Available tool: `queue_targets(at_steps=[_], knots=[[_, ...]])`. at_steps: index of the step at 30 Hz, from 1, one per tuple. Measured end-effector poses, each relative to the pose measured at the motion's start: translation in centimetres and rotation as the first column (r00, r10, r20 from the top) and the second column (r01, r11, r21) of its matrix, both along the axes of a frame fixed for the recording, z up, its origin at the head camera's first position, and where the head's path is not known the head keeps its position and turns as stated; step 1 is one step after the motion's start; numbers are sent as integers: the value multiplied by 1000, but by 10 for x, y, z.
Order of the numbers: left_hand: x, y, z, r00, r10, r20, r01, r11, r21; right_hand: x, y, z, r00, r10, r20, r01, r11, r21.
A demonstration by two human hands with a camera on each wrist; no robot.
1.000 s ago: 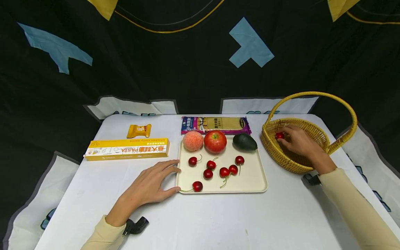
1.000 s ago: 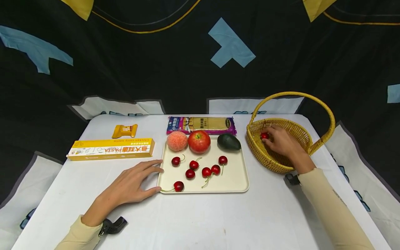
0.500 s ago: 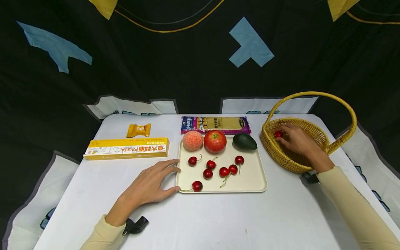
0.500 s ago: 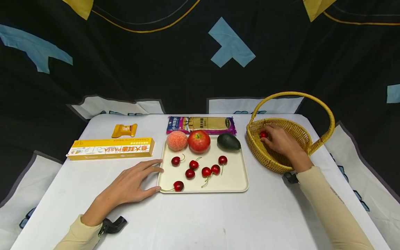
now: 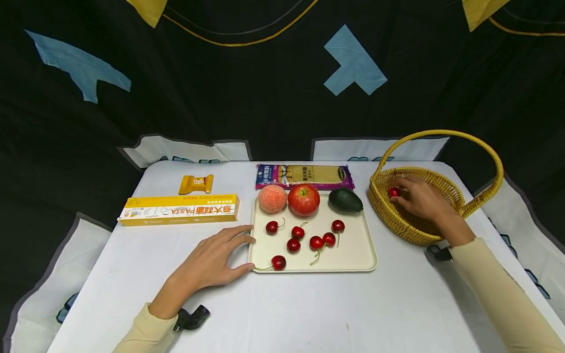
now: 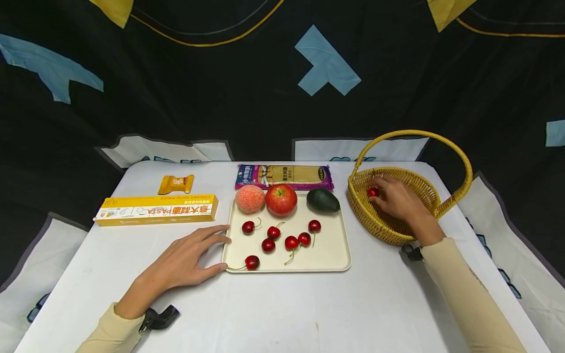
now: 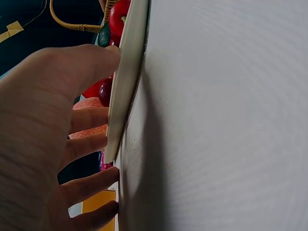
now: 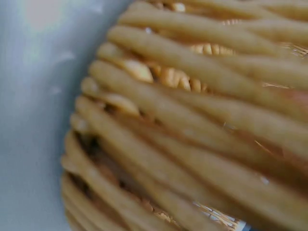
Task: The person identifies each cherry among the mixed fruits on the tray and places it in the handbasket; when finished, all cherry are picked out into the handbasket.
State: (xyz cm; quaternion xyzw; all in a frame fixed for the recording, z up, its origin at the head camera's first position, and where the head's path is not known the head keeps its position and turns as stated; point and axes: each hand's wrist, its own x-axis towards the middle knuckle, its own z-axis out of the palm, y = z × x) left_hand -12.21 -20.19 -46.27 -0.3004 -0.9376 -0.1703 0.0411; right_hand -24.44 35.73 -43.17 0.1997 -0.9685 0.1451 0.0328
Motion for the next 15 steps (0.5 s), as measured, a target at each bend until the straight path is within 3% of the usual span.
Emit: queue_targets(at_steps=[10, 15], knots=[[0, 0, 0, 1000, -4, -1, 4, 1000, 6, 10, -1, 12, 997, -68, 29, 68, 998, -7], [0, -1, 0, 1000, -2, 2, 2, 1000, 10, 17, -9, 16, 995, -96, -5, 96, 995, -37]])
